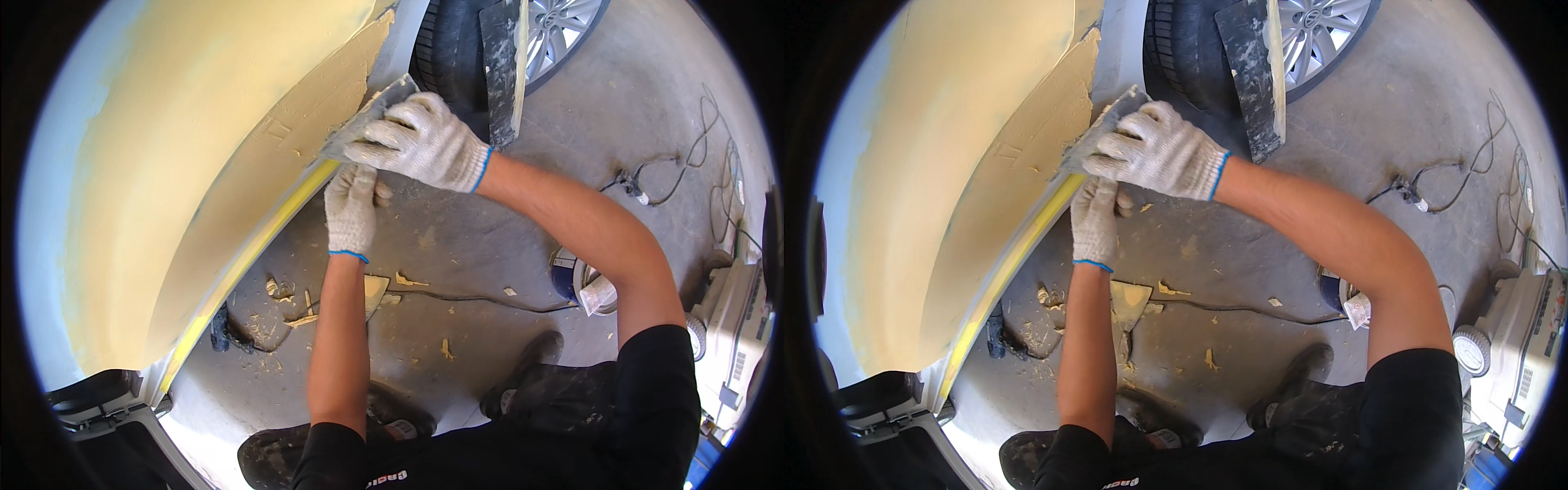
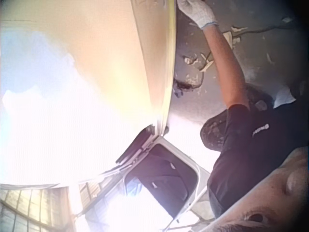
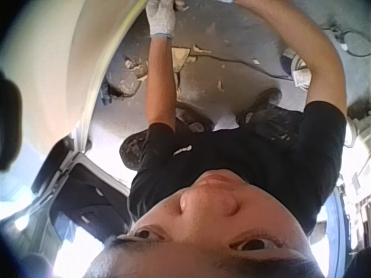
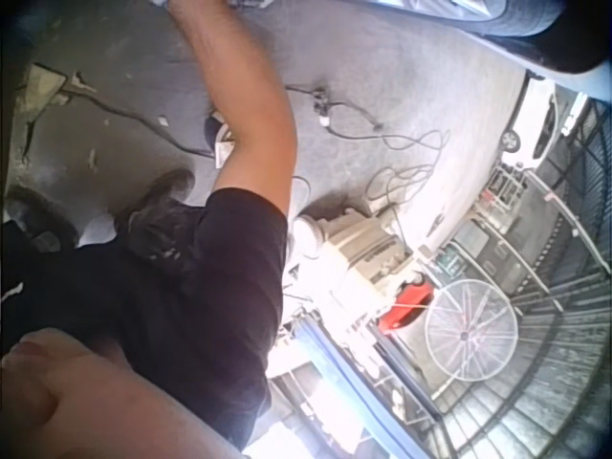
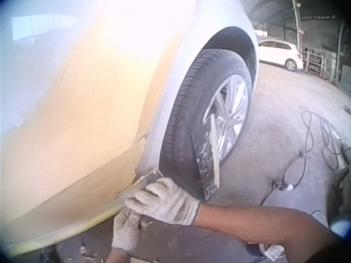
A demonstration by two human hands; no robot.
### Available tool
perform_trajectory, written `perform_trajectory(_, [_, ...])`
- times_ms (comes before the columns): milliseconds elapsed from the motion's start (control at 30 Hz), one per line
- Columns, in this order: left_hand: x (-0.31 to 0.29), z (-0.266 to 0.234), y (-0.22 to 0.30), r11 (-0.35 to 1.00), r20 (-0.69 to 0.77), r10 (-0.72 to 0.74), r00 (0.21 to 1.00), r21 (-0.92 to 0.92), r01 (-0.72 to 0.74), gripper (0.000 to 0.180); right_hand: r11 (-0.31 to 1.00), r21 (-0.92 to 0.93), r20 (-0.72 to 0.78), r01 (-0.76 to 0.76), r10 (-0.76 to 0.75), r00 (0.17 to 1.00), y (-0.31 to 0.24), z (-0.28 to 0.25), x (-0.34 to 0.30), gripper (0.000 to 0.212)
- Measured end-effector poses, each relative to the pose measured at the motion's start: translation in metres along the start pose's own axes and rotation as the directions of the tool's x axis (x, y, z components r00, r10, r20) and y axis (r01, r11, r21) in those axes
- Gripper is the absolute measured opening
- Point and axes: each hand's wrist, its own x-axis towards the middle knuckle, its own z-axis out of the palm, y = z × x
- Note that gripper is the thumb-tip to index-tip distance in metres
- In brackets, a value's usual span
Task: The person applies yellow body filler to a white car panel using a small triangular scraper and a larger flat scraper. They spread the filler along the panel edge, scrape off excess, and smooth the surface repeatedly.
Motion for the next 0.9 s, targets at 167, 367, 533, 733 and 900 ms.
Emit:
perform_trajectory(167, [-0.029, 0.0, 0.008, 0.999, 0.028, 0.013, 1.0, -0.05, -0.012, 0.025, 0.999, 0.033, -0.018, -0.003, 0.004, 1.0, -0.021, -0.02, -0.01, 0.035])
perform_trajectory(367, [-0.004, -0.025, 0.001, 0.983, 0.003, 0.035, 0.999, -0.182, -0.034, 0.02, 0.993, 0.094, -0.025, 0.067, -0.065, 0.998, -0.014, 0.01, 0.016, 0.037])
perform_trajectory(533, [0.006, -0.023, -0.036, 0.99, -0.016, -0.065, 0.998, -0.127, 0.062, 0.024, 0.996, 0.08, 0.108, 0.033, -0.041, 0.993, -0.024, 0.033, -0.007, 0.033])
perform_trajectory(733, [-0.03, -0.013, -0.025, 0.999, 0.029, 0.01, 1.0, -0.051, -0.009, 0.024, 0.994, 0.089, 0.068, 0.058, -0.064, 0.996, -0.037, -0.001, -0.025, 0.039])
perform_trajectory(900, [-0.017, -0.012, 0.007, 0.992, 0.005, 0.099, 0.995, -0.076, -0.098, 0.022, 0.999, 0.027, -0.069, 0.044, -0.042, 0.997, -0.025, -0.002, 0.002, 0.037])
